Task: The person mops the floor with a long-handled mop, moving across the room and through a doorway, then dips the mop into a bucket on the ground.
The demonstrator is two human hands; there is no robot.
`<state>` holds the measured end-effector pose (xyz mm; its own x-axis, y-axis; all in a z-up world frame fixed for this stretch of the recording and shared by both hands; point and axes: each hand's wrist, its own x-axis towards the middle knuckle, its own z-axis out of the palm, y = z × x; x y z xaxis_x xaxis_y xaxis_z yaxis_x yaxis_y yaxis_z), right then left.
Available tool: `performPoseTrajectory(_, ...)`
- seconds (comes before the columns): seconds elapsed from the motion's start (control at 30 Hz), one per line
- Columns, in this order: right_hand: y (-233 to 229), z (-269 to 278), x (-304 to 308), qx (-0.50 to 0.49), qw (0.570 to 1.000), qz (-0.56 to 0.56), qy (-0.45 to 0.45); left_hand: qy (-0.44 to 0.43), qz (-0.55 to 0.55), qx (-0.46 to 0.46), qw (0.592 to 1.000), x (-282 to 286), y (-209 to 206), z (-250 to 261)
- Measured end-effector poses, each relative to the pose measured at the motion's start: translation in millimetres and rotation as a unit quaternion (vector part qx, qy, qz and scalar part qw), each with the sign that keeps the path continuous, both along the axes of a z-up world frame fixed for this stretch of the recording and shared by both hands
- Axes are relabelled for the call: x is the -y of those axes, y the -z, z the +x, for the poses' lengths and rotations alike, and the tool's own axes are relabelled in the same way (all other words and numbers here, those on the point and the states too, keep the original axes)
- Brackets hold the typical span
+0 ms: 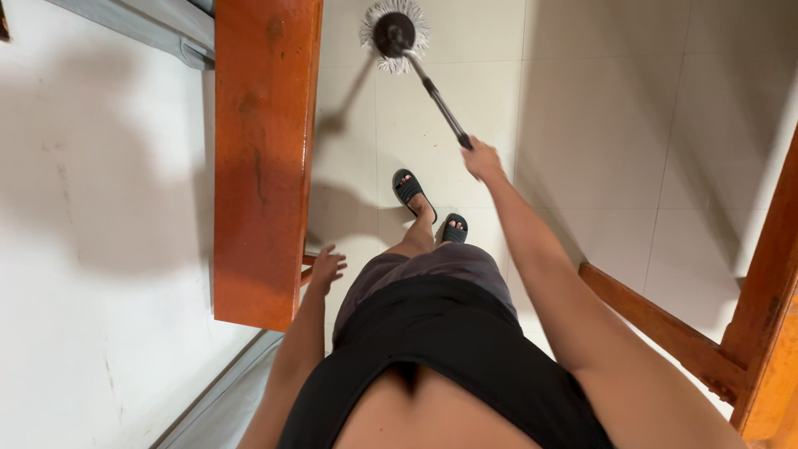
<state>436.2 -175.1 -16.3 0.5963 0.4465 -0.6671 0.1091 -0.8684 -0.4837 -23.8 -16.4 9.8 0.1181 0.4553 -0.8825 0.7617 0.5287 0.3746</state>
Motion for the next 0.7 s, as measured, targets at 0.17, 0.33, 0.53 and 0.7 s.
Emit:
performPoseTrajectory(0.17, -39.7, -32.1, 121.8, 0.054, 0.996, -0.04, -0.062, -0.018, -0.044, -0.029, 0.998, 14.8, -9.7, -11.9)
performPoseTrajectory(0.33, -142.5, -58.5, 158.6, -0.052, 0.984, -0.168, 0.04, -0.018, -0.056, -0.016, 0.998, 14.4, -2.1, 10.7)
performPoseTrajectory(0.53, -79.6, -38.0, 107.6, 0.016, 0.997, -0.073, 0.003, 0.002, 0.0, 0.04, 0.999, -21.8, 21.2, 58.8)
performPoseTrajectory(0.7, 2.5, 28.8, 11.1, 0.052, 0.998, -0.009, -0.024, -0.015, 0.03, 0.082, 0.996, -36.8, 21.3, 56.8)
